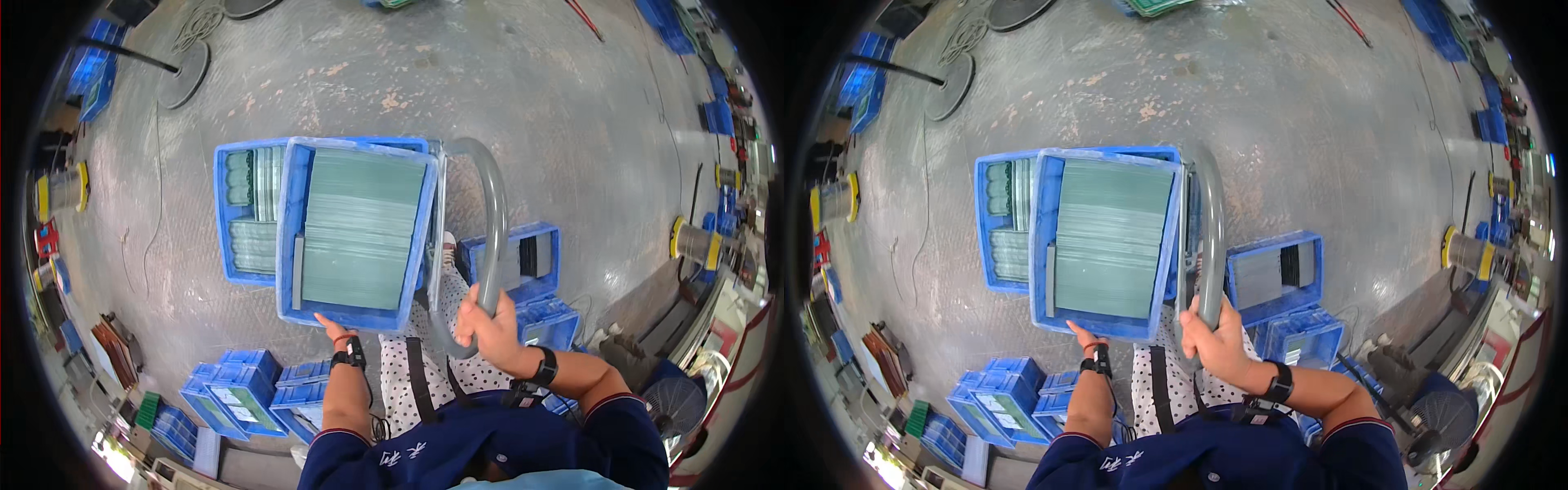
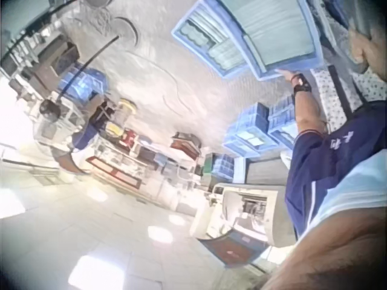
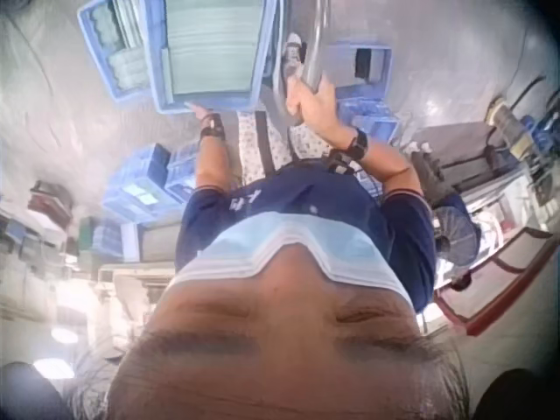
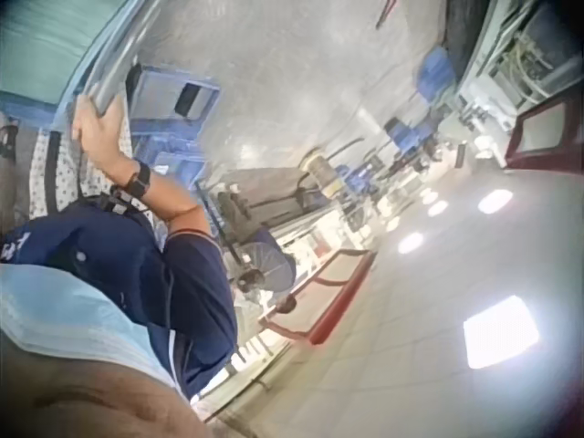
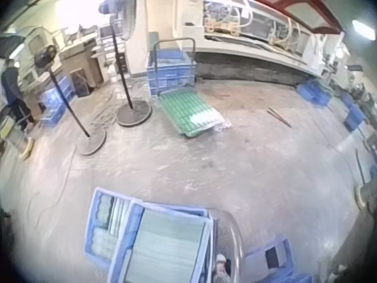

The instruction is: Manually lift and stack crates of glass or metal components onto a trolley and move them across the factory floor.

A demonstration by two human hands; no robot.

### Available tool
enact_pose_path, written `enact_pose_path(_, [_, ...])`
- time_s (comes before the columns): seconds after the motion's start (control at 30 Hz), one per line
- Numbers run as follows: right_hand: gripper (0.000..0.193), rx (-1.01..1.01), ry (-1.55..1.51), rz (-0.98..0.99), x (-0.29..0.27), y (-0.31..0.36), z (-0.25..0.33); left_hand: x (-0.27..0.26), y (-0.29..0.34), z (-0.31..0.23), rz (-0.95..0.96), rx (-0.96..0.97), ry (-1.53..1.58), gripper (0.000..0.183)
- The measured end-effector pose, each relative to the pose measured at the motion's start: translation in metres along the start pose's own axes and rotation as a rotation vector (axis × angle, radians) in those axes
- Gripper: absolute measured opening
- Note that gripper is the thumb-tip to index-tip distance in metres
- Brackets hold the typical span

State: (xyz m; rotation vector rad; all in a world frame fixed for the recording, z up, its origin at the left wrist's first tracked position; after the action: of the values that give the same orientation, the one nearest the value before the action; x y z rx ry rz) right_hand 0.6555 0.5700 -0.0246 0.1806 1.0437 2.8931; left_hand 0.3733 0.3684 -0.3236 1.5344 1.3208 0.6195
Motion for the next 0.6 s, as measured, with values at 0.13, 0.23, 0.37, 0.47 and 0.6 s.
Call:
enact_pose_path(0.13, [0.011, 0.031, -0.117, 0.164, 0.043, 0.008, -0.018, -0.027, -0.055, -0.04, 0.126, 0.082, 0.11, 0.085])
enact_pose_path(0.23, [0.01, -0.01, 0.214, 0.465, 0.057, 0.011, -0.018, -0.03, -0.077, -0.071, 0.172, 0.078, 0.064, 0.081])
enact_pose_path(0.37, [0.011, 0.032, 0.442, 0.732, 0.09, 0.021, -0.021, -0.054, -0.099, -0.109, 0.24, 0.086, 0.048, 0.07])
enact_pose_path(0.47, [0.014, 0.134, 0.457, 0.806, 0.104, 0.025, -0.036, -0.065, -0.078, -0.132, 0.196, 0.202, -0.048, 0.064])
enact_pose_path(0.6, [0.018, 0.395, 0.389, 0.878, 0.113, 0.032, -0.051, -0.032, 0.013, -0.186, 0.386, 0.9, -0.808, 0.065])
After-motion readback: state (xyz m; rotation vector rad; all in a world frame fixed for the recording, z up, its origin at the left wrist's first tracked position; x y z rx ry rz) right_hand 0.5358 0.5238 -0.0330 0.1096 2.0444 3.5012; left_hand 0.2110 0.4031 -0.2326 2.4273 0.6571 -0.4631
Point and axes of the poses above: each hand's wrist, its own y-axis away from the middle knuckle, its own x-axis out of the palm, z = x × y, the point moved 8 cm from there along -y, towards the middle knuckle, and after that the axes turned 9 degrees about y, right-handed, at the moved point
